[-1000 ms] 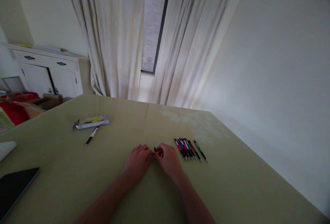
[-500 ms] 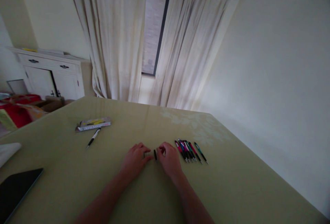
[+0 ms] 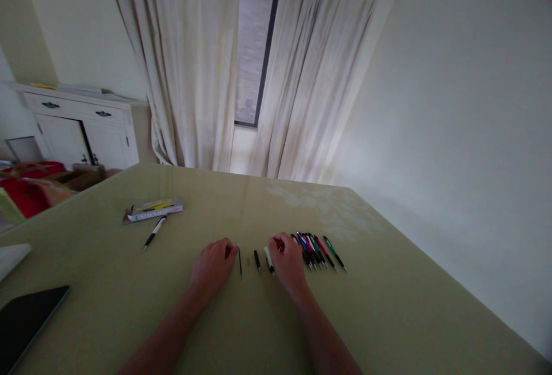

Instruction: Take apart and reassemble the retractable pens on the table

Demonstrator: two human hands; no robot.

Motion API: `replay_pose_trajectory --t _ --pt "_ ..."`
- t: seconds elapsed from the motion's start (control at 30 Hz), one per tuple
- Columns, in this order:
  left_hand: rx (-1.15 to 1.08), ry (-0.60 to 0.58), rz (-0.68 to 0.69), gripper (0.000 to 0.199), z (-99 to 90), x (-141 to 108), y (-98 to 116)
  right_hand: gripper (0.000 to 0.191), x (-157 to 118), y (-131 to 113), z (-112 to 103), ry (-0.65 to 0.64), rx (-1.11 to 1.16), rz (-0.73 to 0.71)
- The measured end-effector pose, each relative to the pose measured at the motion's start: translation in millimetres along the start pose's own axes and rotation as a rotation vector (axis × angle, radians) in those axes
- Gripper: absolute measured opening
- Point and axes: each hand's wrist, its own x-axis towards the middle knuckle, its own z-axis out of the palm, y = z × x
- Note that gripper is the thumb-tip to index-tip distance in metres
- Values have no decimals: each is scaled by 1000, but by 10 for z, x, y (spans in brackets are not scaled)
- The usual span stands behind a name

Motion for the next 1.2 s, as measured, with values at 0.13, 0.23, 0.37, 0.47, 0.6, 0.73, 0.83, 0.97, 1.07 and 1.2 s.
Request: replay_pose_trajectory --t 0.13,0.23,0.37,0.47,0.6,0.73,0.83,0.97,1.07,1.2 --pt "21 -26 -10 34 10 0 13 23 -5 -9 2 -9 0 -14" --pt "56 -43 -39 35 18 1 18 24 -9 -13 9 -8 -11 -12" --pt "65 -37 -34 35 32 -3 17 24 -5 -27 15 -23 -7 -5" --pt "67 -44 -32 34 30 -11 26 23 -7 -30 21 -24 -24 -12" --pt "78 -39 -17 31 16 -38 63 22 -17 -22 31 -27 -32 -17" --pt "118 -5 4 24 37 -55 66 21 -22 -8 37 -33 -19 -13" --pt "126 -2 6 17 58 -44 33 21 -20 -2 38 -36 -17 -14" --pt "194 -30 21 22 45 -44 -13 20 -15 -3 38 -41 -6 -12" --pt "323 -31 18 33 31 -83 -48 19 -14 2 40 -54 -1 -5" --pt "395 -5 51 36 44 -93 -102 19 -20 3 39 -69 -6 -20"
